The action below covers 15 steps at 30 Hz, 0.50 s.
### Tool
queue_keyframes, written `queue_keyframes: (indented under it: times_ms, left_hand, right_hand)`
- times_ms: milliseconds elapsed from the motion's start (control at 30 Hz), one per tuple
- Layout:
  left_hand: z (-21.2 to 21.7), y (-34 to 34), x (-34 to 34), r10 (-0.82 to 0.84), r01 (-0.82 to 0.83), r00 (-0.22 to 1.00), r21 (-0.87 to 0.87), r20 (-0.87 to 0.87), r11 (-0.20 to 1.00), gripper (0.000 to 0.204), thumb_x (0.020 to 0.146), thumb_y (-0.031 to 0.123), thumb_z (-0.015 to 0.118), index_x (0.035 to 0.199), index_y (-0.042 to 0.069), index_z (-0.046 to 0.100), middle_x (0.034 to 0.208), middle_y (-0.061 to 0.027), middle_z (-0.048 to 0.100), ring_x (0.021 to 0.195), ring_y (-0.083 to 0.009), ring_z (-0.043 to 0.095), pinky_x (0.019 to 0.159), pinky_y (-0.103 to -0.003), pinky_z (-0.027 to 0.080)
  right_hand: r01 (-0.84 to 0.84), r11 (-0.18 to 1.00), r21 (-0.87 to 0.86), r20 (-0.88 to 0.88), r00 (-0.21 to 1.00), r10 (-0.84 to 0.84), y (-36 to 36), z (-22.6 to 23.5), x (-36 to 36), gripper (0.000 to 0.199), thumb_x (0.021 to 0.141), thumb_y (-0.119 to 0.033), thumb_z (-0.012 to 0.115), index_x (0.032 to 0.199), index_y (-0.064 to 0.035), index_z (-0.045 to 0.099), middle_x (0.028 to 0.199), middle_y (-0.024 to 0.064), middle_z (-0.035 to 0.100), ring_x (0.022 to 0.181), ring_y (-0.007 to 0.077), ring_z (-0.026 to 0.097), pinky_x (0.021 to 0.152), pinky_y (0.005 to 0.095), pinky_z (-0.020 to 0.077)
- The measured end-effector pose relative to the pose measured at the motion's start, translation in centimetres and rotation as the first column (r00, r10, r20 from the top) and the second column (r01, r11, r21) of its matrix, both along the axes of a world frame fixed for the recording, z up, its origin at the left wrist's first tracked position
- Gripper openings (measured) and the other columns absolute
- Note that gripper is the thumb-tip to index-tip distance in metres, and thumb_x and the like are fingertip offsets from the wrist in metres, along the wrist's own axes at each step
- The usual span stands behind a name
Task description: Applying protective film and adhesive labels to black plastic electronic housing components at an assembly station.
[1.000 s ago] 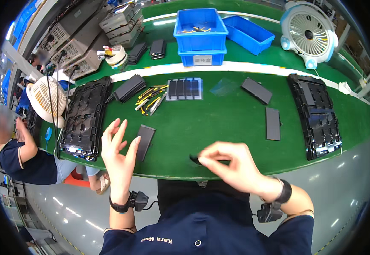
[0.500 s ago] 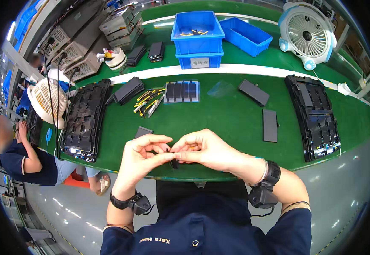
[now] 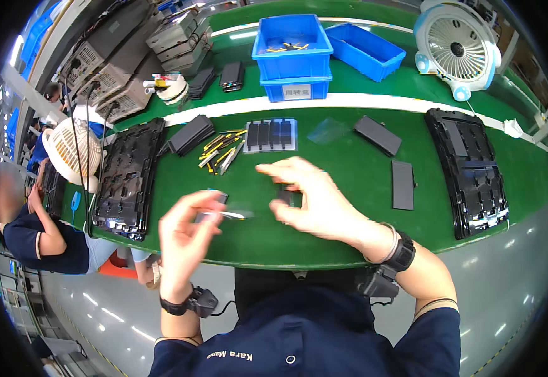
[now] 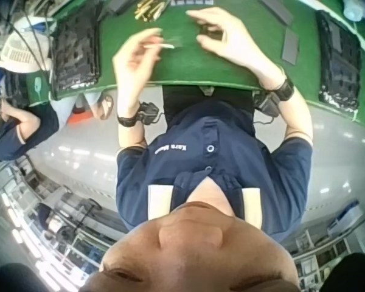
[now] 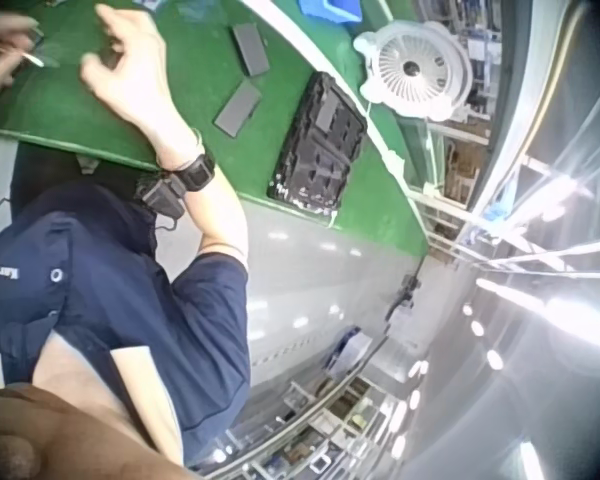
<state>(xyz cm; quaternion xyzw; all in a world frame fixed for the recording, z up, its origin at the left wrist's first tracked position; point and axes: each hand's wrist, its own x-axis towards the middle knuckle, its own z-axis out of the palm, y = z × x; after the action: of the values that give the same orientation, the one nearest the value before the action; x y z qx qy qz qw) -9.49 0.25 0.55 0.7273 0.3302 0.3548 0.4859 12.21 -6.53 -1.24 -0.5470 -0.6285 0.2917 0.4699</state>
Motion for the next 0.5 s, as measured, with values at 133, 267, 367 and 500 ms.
queue_keyframes:
  times_ms: [133,267,367,500]
  left_hand:
    - [0.9,-1.8,1.4,-0.108,0.12,0.991,0.153,-0.085,0.981,0.031,0.077,-0.003,0.065,0.107,0.004,0.061,0.101,-0.009,0.057,0.082,-0.0145,0.062,0.06,-0.024,0.053]
    - [0.7,-0.1,-0.7,0.342,-0.234,0.907,0.378,-0.247,0.896,0.049,0.066,0.007,0.077,0.111,0.003,0.057,0.104,-0.0116,0.054,0.09,-0.0228,0.059,0.071,-0.033,0.053]
    - [-1.1,0.5,-3.3,0.419,-0.124,0.749,0.514,-0.512,0.849,0.07,0.057,0.024,0.083,0.116,-0.001,0.053,0.104,-0.0157,0.054,0.095,-0.0327,0.051,0.082,-0.041,0.044]
    - [-1.7,0.0,-3.9,0.401,-0.107,0.74,0.494,-0.54,0.863,0.069,0.061,0.019,0.081,0.119,-0.002,0.051,0.099,-0.0136,0.054,0.094,-0.0302,0.05,0.082,-0.039,0.043]
  right_hand:
    - [-0.28,0.927,-0.249,-0.49,0.862,0.129,0.2,1.0,-1.2,0.023,0.082,-0.005,0.061,0.104,-0.0008,0.057,0.084,0.0027,0.064,0.081,0.0099,0.061,0.075,0.0232,0.048]
    - [0.155,0.987,0.034,-0.425,0.896,-0.126,2.1,1.9,1.8,0.009,0.081,-0.005,0.063,0.09,-0.001,0.063,0.082,0.0004,0.063,0.076,0.0061,0.058,0.068,0.0215,0.048]
    - [0.538,0.681,0.497,-0.158,0.828,-0.538,5.6,5.7,5.4,0.007,0.081,-0.003,0.062,0.088,-0.0005,0.065,0.082,0.0048,0.067,0.075,0.008,0.061,0.067,0.0232,0.0485]
    - [0.43,0.523,0.736,0.137,0.662,-0.737,11.1,7.4,9.6,0.011,0.079,-0.006,0.059,0.088,-0.0048,0.066,0.087,0.011,0.067,0.082,0.0271,0.064,0.073,0.0334,0.0504]
